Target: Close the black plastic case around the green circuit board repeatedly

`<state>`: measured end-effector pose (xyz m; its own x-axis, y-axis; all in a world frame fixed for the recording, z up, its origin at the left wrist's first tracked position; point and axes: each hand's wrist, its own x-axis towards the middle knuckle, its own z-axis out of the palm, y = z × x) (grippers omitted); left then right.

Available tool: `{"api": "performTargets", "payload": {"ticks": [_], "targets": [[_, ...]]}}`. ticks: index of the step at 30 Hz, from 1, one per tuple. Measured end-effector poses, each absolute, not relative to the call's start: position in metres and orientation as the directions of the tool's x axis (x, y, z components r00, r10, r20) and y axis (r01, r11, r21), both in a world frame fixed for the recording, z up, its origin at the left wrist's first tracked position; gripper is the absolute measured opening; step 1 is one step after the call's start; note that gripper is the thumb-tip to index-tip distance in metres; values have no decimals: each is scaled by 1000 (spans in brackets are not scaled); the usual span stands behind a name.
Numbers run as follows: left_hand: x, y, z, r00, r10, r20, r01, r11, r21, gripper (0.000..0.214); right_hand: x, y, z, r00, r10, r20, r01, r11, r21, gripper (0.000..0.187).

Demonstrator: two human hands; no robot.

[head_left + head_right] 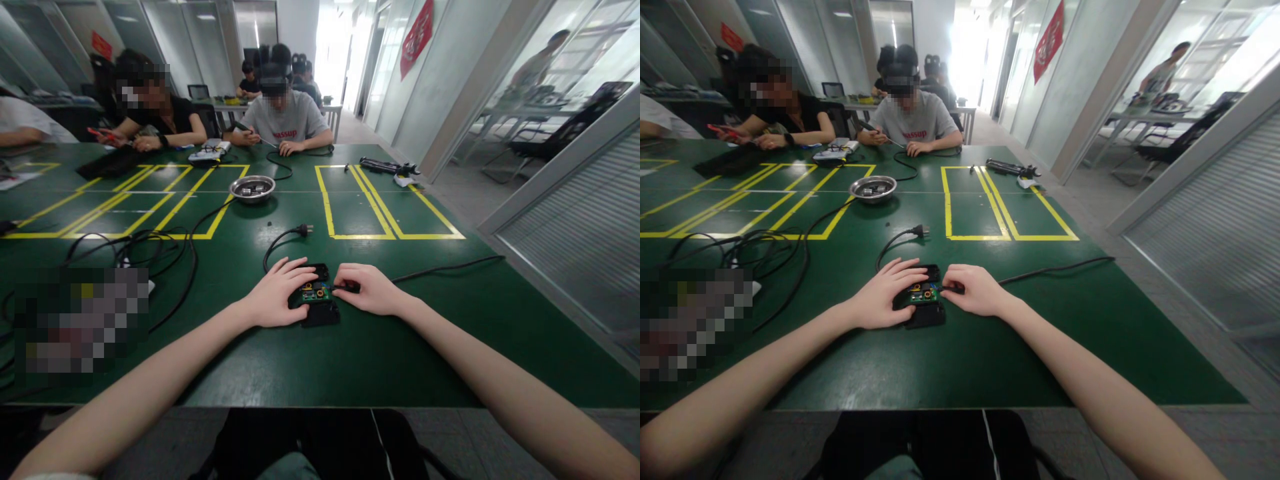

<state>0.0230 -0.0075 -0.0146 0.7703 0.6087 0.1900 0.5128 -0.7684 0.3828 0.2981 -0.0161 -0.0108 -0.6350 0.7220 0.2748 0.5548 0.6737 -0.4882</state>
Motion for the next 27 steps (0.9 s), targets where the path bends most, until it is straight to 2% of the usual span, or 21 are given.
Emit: {"api": "performTargets", "payload": {"ticks": [5, 17, 27], "targets": [[19, -1, -14, 800, 571, 185, 471, -788, 397, 64, 297, -18, -10, -621, 735, 273, 579, 665, -472, 18], [20, 5, -15, 781, 590, 206, 482, -779, 401, 61, 290, -17, -11, -595, 761, 258, 627, 640, -444, 14], [18, 12, -16, 787, 573, 227, 454, -788, 416, 60, 295, -13, -13, -614, 747, 253, 604, 652, -458, 13]]}}
